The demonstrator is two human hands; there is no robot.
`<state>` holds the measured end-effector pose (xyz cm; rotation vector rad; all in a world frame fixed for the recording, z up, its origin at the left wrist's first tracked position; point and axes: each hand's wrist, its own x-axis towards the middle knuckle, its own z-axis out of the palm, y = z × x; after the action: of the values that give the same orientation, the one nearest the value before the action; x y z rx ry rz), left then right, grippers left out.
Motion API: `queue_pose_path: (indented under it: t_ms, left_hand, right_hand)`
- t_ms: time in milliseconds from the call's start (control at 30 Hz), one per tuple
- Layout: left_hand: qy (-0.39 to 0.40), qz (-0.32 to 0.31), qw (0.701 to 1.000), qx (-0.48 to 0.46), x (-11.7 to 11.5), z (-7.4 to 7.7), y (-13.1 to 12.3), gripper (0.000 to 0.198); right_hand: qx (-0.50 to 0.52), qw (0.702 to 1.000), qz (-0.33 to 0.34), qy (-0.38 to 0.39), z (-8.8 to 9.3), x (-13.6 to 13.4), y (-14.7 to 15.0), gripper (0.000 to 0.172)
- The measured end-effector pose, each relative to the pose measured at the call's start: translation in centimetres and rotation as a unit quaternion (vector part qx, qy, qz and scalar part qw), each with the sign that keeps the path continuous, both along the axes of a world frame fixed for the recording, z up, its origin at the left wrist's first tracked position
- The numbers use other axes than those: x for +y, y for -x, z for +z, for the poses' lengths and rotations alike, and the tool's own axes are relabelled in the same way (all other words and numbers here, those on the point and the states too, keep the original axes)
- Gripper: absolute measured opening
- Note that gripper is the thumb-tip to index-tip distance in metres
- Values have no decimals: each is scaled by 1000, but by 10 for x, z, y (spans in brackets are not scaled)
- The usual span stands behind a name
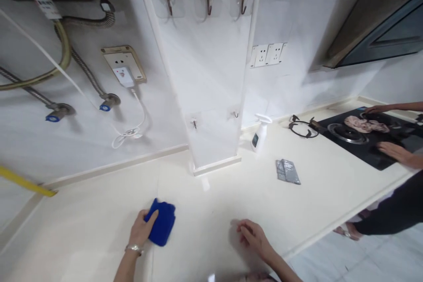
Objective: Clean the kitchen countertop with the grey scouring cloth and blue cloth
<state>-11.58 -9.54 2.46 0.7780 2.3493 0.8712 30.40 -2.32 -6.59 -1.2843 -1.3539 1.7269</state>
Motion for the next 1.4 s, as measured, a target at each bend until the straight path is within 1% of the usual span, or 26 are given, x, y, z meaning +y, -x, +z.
queue_pose_path:
  t_ms: [67, 133, 167, 200, 233, 300, 333, 400, 433, 467, 500, 533, 567, 600, 700, 733, 800, 867, 933, 1033, 1100, 1133, 1200, 1267, 1333, 1400]
  left_hand:
    - [-66, -51, 995, -45, 11, 3, -41, 62]
    - [-113, -99, 985, -88, 27, 4, -87, 60]
    - [-130, -122, 978, -105, 38, 3, -110, 59]
    - [-143, -144, 972, -119, 49, 1, -133, 57]
    - [-153, -164, 966, -129, 61, -2, -154, 57]
    - [-163, -195, 958, -135, 84, -12, -187, 56]
    - [-162, -204, 956, -134, 95, -18, -197, 54]
    - [-150, -205, 960, -120, 108, -30, -205, 51]
    - [-139, -197, 964, -107, 110, -36, -202, 49]
    - [-129, -186, 970, -89, 109, -40, -195, 49]
    - [-119, -173, 975, -66, 106, -43, -184, 49]
    - [-110, -158, 980, -40, 99, -46, -171, 51]
    - [-103, -145, 984, -13, 90, -47, -157, 54]
    - [-96, -129, 987, 13, 80, -48, -141, 58]
    - [-60, -81, 992, 78, 46, -54, -97, 73]
    - [-34, -70, 991, 109, 35, -57, -84, 75]
    - [44, -48, 982, 177, 16, -65, -63, 76]
    - [122, -23, 967, 221, 0, -73, -47, 76]
    - [168, -7, 957, 238, -12, -79, -38, 77]
    - [187, -10, 947, 260, -20, -82, -36, 76]
    - [184, -9, 946, 268, -21, -81, -39, 75]
    - [181, -9, 945, 271, -21, -81, -40, 75]
    - [179, -12, 944, 277, -21, -80, -42, 74]
    - [181, -15, 942, 282, -21, -82, -42, 74]
    - [179, -17, 941, 285, -22, -86, -41, 73]
    - [172, -19, 942, 289, -23, -90, -40, 71]
  right_hand:
    - [63, 994, -17, 91, 6, -1, 6, 69]
    - [128, 973, -40, 187, 17, 2, 13, 77]
    - [165, 960, -50, 221, 23, 5, 16, 79]
    - [201, 949, -59, 236, 30, 9, 17, 79]
    - [230, 943, -66, 230, 35, 15, 17, 77]
    - [243, 951, -83, 171, 41, 29, 10, 68]
    - [217, 963, -98, 129, 41, 37, 2, 63]
    - [105, 983, -147, 15, 32, 55, -20, 60]
    - [28, 981, -181, -64, 26, 63, -32, 62]
    - [-56, 963, -216, -152, 18, 70, -44, 65]
    - [-138, 931, -239, -241, 11, 75, -53, 69]
    - [-211, 891, -244, -319, 4, 78, -57, 72]
    - [-271, 855, -230, -378, -2, 78, -57, 73]
    - [-320, 829, -192, -417, -7, 76, -50, 73]
    - [-415, 787, -17, -457, -18, 61, -8, 69]
    - [-435, 773, 24, -461, -21, 56, 7, 70]
    - [-459, 749, 73, -471, -27, 50, 27, 72]
    - [-472, 732, 87, -484, -33, 55, 27, 71]
    - [-481, 725, 70, -488, -37, 75, 10, 69]
    - [-488, 740, -18, -463, -40, 120, -18, 77]
    - [-484, 755, -74, -437, -39, 150, -19, 82]
    - [-485, 760, -100, -421, -37, 162, -12, 83]
    - [-493, 768, -139, -383, -33, 176, 18, 82]
    - [-498, 781, -139, -350, -27, 175, 61, 81]
    - [-491, 799, -89, -335, -22, 160, 109, 80]
    - [-482, 808, -15, -338, -17, 135, 154, 80]
